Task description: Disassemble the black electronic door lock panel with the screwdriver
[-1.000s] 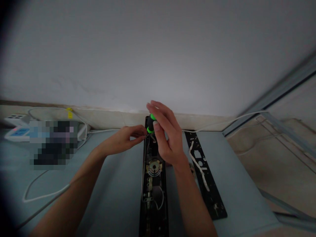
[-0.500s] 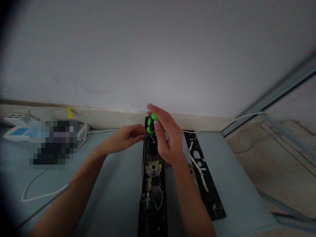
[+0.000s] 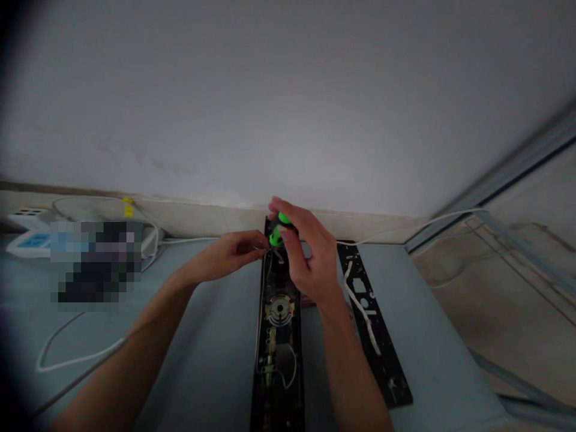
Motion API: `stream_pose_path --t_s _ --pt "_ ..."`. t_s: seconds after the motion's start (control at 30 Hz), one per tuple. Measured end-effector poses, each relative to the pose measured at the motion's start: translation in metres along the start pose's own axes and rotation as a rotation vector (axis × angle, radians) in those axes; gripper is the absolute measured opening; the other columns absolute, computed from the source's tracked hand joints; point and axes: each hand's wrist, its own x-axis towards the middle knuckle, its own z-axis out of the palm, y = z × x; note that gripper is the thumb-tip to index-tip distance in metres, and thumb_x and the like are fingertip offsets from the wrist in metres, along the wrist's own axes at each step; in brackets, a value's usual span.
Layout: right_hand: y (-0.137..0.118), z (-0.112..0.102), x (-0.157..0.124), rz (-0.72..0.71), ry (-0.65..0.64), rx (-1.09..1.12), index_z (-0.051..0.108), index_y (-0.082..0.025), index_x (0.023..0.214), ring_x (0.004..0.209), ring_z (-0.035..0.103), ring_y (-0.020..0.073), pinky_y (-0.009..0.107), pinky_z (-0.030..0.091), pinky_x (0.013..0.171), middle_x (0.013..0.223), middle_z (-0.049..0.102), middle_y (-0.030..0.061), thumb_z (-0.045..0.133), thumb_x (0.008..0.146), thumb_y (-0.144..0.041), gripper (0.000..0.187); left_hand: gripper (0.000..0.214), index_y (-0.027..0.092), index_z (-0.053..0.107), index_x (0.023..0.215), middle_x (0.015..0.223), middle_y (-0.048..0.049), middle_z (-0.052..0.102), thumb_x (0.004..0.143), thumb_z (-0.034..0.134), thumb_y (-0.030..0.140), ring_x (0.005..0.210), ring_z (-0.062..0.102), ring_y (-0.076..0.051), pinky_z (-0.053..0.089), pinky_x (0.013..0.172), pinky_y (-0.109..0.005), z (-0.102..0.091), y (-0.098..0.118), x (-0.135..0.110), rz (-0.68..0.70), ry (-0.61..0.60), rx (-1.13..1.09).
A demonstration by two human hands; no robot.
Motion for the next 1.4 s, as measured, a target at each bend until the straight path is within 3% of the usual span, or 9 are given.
stream_pose_path --t_s 0.17,0.37,0.5,0.6,0.8,0.93,1.07,1.27,1.4 --pt "0.0042 -0.0003 0.0005 -0.101 0.147 -0.147 0.073 -0.037 0.12 0.09 0.062 0.0165 0.035 0.057 0.076 0.099 0.064 0.0 0.078 0.088 -0.028 0.033 0.017 0.017 0.066 0.103 0.092 -0.004 0.074 0.094 0.062 0.031 0.081 0.069 -0.017 0.055 0.075 -0.031 -0.0003 -0.0008 0.0009 -0.026 -0.003 -0.03" --pt "0.0007 -0.0021 -0.0011 -0.021 -0.035 -0.069 0.053 -0.035 0.148 0.114 0.067 0.0208 0.047 0.058 0.098 0.139 0.063 0.0062 0.043 0.106 -0.026 0.044 0.019 0.017 0.066 0.106 0.102 -0.0065 0.074 0.091 0.062 0.028 0.089 0.07 -0.018 0.058 0.083 -0.035 0.0002 -0.0036 -0.0002 -0.038 -0.024 -0.076" --pt "0.0022 0.0009 -0.0009 -0.072 0.034 -0.095 0.064 -0.037 0.134 0.103 0.068 0.0199 0.043 0.061 0.089 0.117 0.07 0.003 0.064 0.097 -0.022 0.04 0.022 0.016 0.065 0.107 0.101 -0.0071 0.073 0.091 0.062 0.03 0.088 0.071 -0.019 0.059 0.081 -0.036 0.002 -0.006 -0.0003 -0.045 -0.031 -0.11" --pt "0.0029 0.0015 0.0008 -0.117 0.126 -0.157 0.072 -0.037 0.121 0.091 0.063 0.0169 0.036 0.059 0.075 0.1 0.063 0.0005 0.078 0.087 -0.026 0.036 0.023 0.017 0.064 0.108 0.099 -0.0062 0.073 0.092 0.062 0.033 0.085 0.07 -0.019 0.059 0.077 -0.035 0.0026 -0.0065 0.0004 -0.058 -0.028 -0.104" --pt "-0.0018 -0.001 0.0017 -0.059 -0.058 -0.074 0.055 -0.034 0.146 0.117 0.066 0.0203 0.045 0.059 0.096 0.138 0.064 0.0056 0.046 0.104 -0.022 0.044 0.022 0.017 0.065 0.105 0.1 -0.0057 0.072 0.092 0.063 0.034 0.088 0.07 -0.019 0.058 0.082 -0.036 0.0011 -0.0038 0.0012 -0.032 -0.04 -0.093" --pt "-0.0022 0.0007 0.0026 -0.121 0.024 -0.118 0.067 -0.035 0.13 0.103 0.069 0.0183 0.04 0.061 0.089 0.116 0.073 0.0018 0.065 0.096 -0.02 0.037 0.019 0.019 0.065 0.106 0.097 -0.0042 0.074 0.09 0.063 0.03 0.087 0.07 -0.019 0.059 0.082 -0.035 0.0017 -0.0059 0.0011 -0.027 -0.022 -0.075" --pt "-0.0014 0.0003 0.0036 -0.151 0.125 -0.199 0.073 -0.035 0.118 0.088 0.061 0.0162 0.034 0.058 0.074 0.095 0.065 -0.0001 0.076 0.089 -0.024 0.031 0.018 0.019 0.065 0.105 0.095 -0.0035 0.073 0.089 0.063 0.028 0.084 0.071 -0.018 0.062 0.081 -0.036 0.0029 -0.0097 0.0007 -0.042 -0.019 -0.108" --pt "-0.0028 -0.001 -0.0004 -0.035 -0.096 -0.085 0.052 -0.035 0.148 0.114 0.068 0.0193 0.043 0.061 0.098 0.138 0.064 0.0047 0.055 0.101 -0.023 0.048 0.018 0.018 0.065 0.103 0.099 -0.0043 0.071 0.09 0.065 0.031 0.089 0.071 -0.018 0.065 0.084 -0.038 0.0039 -0.0085 0.0004 -0.054 -0.036 -0.186" --pt "-0.0016 0.0037 0.0001 -0.104 -0.021 -0.109 0.062 -0.035 0.136 0.101 0.07 0.0176 0.038 0.062 0.089 0.117 0.072 0.0016 0.07 0.093 -0.019 0.046 0.02 0.018 0.066 0.105 0.101 -0.0049 0.072 0.09 0.065 0.032 0.088 0.072 -0.019 0.066 0.08 -0.037 0.0056 -0.0089 0.001 -0.06 -0.025 -0.196"
